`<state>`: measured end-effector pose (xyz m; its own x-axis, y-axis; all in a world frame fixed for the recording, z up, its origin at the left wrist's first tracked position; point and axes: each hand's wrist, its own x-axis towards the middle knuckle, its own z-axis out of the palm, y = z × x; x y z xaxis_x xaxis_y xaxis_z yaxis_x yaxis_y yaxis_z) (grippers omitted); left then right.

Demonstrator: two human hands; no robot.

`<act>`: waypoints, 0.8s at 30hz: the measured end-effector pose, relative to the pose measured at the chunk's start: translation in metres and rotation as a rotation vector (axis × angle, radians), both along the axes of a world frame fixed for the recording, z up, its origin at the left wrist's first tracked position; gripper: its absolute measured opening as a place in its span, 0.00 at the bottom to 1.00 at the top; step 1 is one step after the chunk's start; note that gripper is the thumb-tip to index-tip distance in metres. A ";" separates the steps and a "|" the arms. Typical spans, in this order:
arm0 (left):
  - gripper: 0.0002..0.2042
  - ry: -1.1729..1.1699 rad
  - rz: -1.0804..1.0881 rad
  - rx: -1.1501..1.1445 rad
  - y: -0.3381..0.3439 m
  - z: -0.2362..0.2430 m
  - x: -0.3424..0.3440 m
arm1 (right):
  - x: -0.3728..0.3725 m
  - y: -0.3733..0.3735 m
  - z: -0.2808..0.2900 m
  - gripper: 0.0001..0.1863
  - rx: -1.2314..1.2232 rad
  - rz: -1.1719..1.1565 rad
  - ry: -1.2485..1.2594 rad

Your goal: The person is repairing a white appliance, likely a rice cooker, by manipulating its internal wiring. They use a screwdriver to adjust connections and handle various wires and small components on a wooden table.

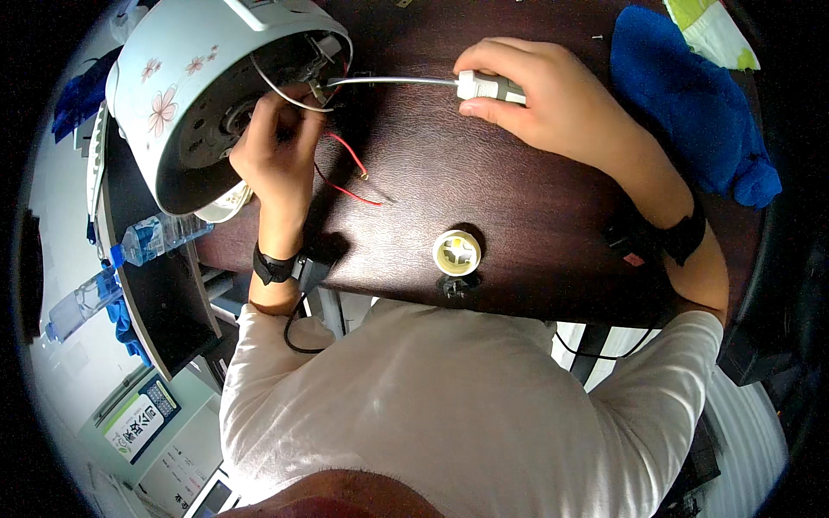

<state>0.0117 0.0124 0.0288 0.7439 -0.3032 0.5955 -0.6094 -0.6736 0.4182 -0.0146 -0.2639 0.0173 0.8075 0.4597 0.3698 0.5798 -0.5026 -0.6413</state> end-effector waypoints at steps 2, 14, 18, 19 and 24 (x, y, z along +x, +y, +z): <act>0.11 0.004 0.007 0.024 0.001 0.000 0.000 | -0.002 0.000 0.007 0.15 -0.024 -0.006 -0.001; 0.11 0.191 0.013 -0.170 0.003 0.012 -0.011 | -0.001 0.001 0.033 0.12 -0.060 -0.032 0.132; 0.07 0.276 0.047 -0.164 0.008 0.011 -0.015 | 0.000 0.002 0.040 0.12 -0.089 -0.039 0.193; 0.06 0.279 0.044 -0.185 0.007 0.011 -0.014 | 0.000 0.002 0.041 0.12 -0.102 -0.042 0.206; 0.06 0.244 -0.004 -0.227 0.006 0.010 -0.011 | 0.005 -0.003 0.043 0.12 -0.134 0.004 0.303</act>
